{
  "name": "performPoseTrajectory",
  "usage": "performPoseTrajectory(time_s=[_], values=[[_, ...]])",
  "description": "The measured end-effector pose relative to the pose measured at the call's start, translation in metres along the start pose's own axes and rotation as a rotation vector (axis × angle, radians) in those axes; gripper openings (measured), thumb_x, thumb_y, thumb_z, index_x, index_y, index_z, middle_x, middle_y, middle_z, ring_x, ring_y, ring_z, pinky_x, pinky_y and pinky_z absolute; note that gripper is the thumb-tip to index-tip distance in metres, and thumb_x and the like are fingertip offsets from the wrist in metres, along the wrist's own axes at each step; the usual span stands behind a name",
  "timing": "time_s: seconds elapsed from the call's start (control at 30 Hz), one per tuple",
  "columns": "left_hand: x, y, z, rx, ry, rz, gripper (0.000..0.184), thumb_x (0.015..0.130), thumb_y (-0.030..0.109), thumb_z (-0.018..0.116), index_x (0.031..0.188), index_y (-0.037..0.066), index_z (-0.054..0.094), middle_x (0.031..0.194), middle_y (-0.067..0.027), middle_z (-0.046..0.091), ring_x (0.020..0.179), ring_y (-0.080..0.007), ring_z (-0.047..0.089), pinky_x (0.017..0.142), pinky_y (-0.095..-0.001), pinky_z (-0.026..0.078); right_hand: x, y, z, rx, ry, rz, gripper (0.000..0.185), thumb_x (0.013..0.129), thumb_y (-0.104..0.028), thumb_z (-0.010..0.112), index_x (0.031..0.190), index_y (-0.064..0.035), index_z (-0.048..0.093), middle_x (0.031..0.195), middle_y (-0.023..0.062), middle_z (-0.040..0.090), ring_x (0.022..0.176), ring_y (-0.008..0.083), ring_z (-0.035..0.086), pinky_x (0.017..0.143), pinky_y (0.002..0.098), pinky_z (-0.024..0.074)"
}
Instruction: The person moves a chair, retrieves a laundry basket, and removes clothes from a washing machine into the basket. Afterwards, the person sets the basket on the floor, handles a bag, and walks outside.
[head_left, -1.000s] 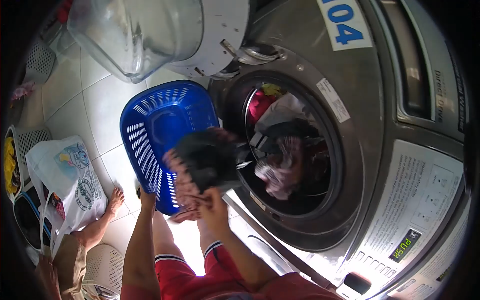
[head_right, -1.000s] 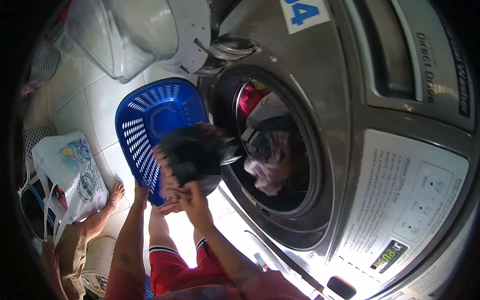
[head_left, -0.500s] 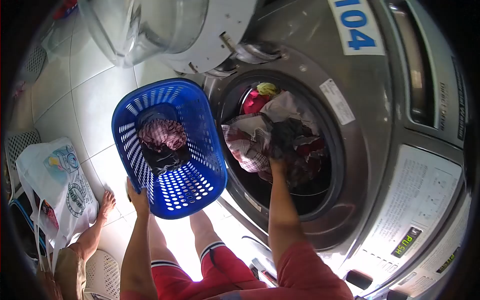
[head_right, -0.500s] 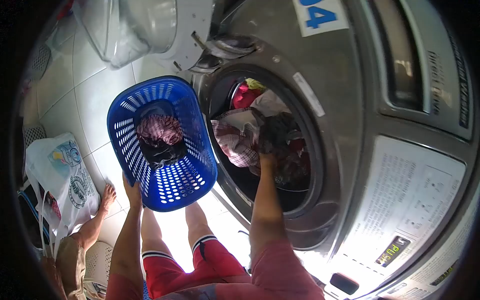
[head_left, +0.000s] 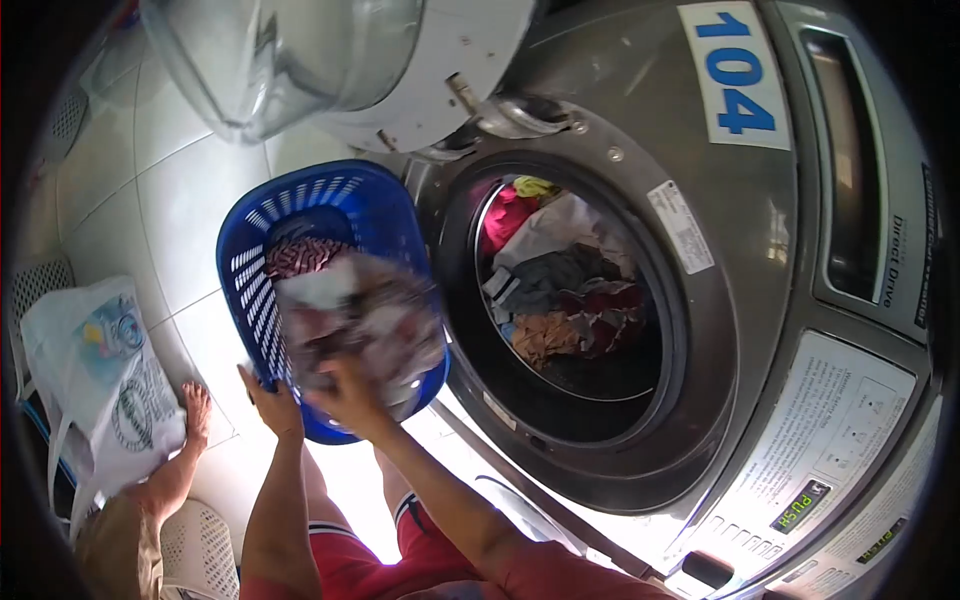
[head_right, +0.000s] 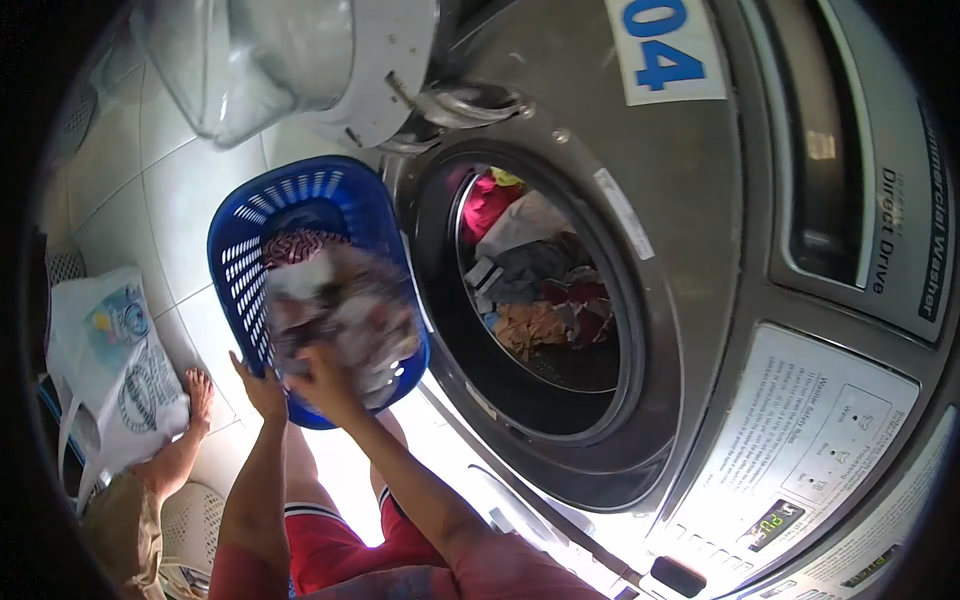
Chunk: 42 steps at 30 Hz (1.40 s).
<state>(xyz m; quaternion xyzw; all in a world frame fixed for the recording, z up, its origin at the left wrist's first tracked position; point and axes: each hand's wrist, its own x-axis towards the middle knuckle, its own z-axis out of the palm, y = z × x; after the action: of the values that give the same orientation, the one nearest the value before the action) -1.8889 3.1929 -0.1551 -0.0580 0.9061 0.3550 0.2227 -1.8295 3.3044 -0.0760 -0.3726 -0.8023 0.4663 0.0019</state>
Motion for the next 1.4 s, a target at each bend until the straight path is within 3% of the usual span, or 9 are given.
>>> performPoseTrajectory(time_s=[0.07, 0.2, 0.3, 0.4, 0.5, 0.57, 0.8, 1.2, 1.4], values=[[0.0, -0.001, 0.0, -0.207, -0.012, 0.015, 0.058, 0.068, 0.004, 0.043, 0.121, 0.002, 0.018, 0.114, -0.0172, 0.037, 0.103, -0.0302, 0.039, 0.084, -0.0345, 0.032, 0.014, -0.028, -0.017, 0.455, -0.154, 0.156, 0.038, 0.062, -0.016, 0.061, 0.094, -0.0031, 0.046, 0.095, 0.0107, 0.047, 0.087, 0.0263, 0.046, 0.07, 0.0324, 0.0379], [0.0, 0.009, 0.006, -0.025, 0.053, 0.091, 0.062, 0.066, -0.004, 0.041, 0.122, 0.003, 0.015, 0.118, -0.0157, 0.033, 0.106, -0.0284, 0.036, 0.087, -0.0338, 0.03, 0.046, 0.055, -0.135, -0.35, 0.527, 0.1, 0.035, 0.063, -0.017, 0.062, 0.092, -0.0064, 0.048, 0.09, 0.01, 0.052, 0.082, 0.0225, 0.05, 0.069, 0.0305, 0.0394], [-0.002, 0.011, 0.006, -0.103, 0.024, 0.048, 0.061, 0.066, -0.005, 0.041, 0.122, 0.003, 0.017, 0.118, -0.016, 0.032, 0.106, -0.0281, 0.036, 0.088, -0.0331, 0.029, 0.033, 0.153, -0.226, -0.837, 0.811, 0.701, 0.082, 0.059, -0.033, 0.065, 0.119, -0.0004, 0.02, 0.118, 0.0223, 0.026, 0.107, 0.0307, 0.031, 0.087, 0.0357, 0.0302], [0.0, 0.008, 0.008, -0.057, 0.065, 0.104, 0.059, 0.065, -0.005, 0.041, 0.12, 0.003, 0.023, 0.118, -0.0167, 0.033, 0.105, -0.0288, 0.036, 0.088, -0.0326, 0.029, 0.043, 0.145, -0.256, -0.078, 0.677, 0.955, 0.086, 0.06, -0.031, 0.064, 0.122, -0.0007, 0.013, 0.124, 0.0201, 0.015, 0.108, 0.0304, 0.03, 0.087, 0.0375, 0.0306], [0.0, 0.012, 0.005, -0.123, 0.002, 0.083, 0.049, 0.064, -0.004, 0.042, 0.112, 0.0, 0.033, 0.108, -0.0176, 0.041, 0.101, -0.0282, 0.04, 0.086, -0.0314, 0.029, 0.042, 0.226, -0.245, -0.24, 0.672, 0.773, 0.074, 0.062, -0.048, 0.055, 0.117, -0.0051, 0.029, 0.119, 0.0171, 0.031, 0.104, 0.0327, 0.036, 0.086, 0.0412, 0.028], [0.0, 0.009, 0.005, -0.076, 0.002, 0.088, 0.044, 0.066, -0.002, 0.042, 0.109, -0.001, 0.035, 0.104, -0.0173, 0.043, 0.098, -0.0276, 0.041, 0.085, -0.0313, 0.029, 0.054, 0.224, -0.246, -0.846, 0.682, 1.15, 0.058, 0.066, -0.034, 0.056, 0.112, -0.0044, 0.036, 0.113, 0.018, 0.038, 0.1, 0.0331, 0.039, 0.085, 0.0378, 0.0298], [-0.002, 0.007, 0.007, -0.065, 0.018, 0.073, 0.042, 0.066, 0.0, 0.042, 0.108, -0.001, 0.037, 0.102, -0.0176, 0.045, 0.096, -0.0291, 0.043, 0.084, -0.0316, 0.031, 0.001, 0.207, -0.226, -0.343, 0.979, 0.46, 0.039, 0.063, -0.005, 0.046, 0.101, 0.0036, 0.041, 0.1, 0.0165, 0.046, 0.093, 0.0262, 0.044, 0.081, 0.0346, 0.0317], [0.0, -0.01, 0.01, -0.108, -0.055, 0.051, 0.046, 0.064, 0.003, 0.043, 0.109, -0.003, 0.035, 0.106, -0.0194, 0.043, 0.098, -0.0309, 0.041, 0.085, -0.0322, 0.029, -0.088, -0.081, -0.131, 0.292, 0.124, 0.175, 0.033, 0.053, -0.004, 0.057, 0.082, -0.0018, 0.042, 0.079, 0.0097, 0.041, 0.075, 0.0198, 0.043, 0.066, 0.0287, 0.0349], [-0.004, -0.019, 0.009, 0.041, -0.005, 0.116, 0.047, 0.064, 0.003, 0.043, 0.11, -0.003, 0.035, 0.107, -0.0195, 0.042, 0.099, -0.031, 0.041, 0.085, -0.0324, 0.029, -0.022, -0.035, -0.114, 1.089, 0.373, 0.451, 0.027, 0.071, -0.006, 0.047, 0.097, -0.0066, 0.04, 0.081, 0.0021, 0.042, 0.073, 0.0115, 0.045, 0.066, 0.0239, 0.0381]])
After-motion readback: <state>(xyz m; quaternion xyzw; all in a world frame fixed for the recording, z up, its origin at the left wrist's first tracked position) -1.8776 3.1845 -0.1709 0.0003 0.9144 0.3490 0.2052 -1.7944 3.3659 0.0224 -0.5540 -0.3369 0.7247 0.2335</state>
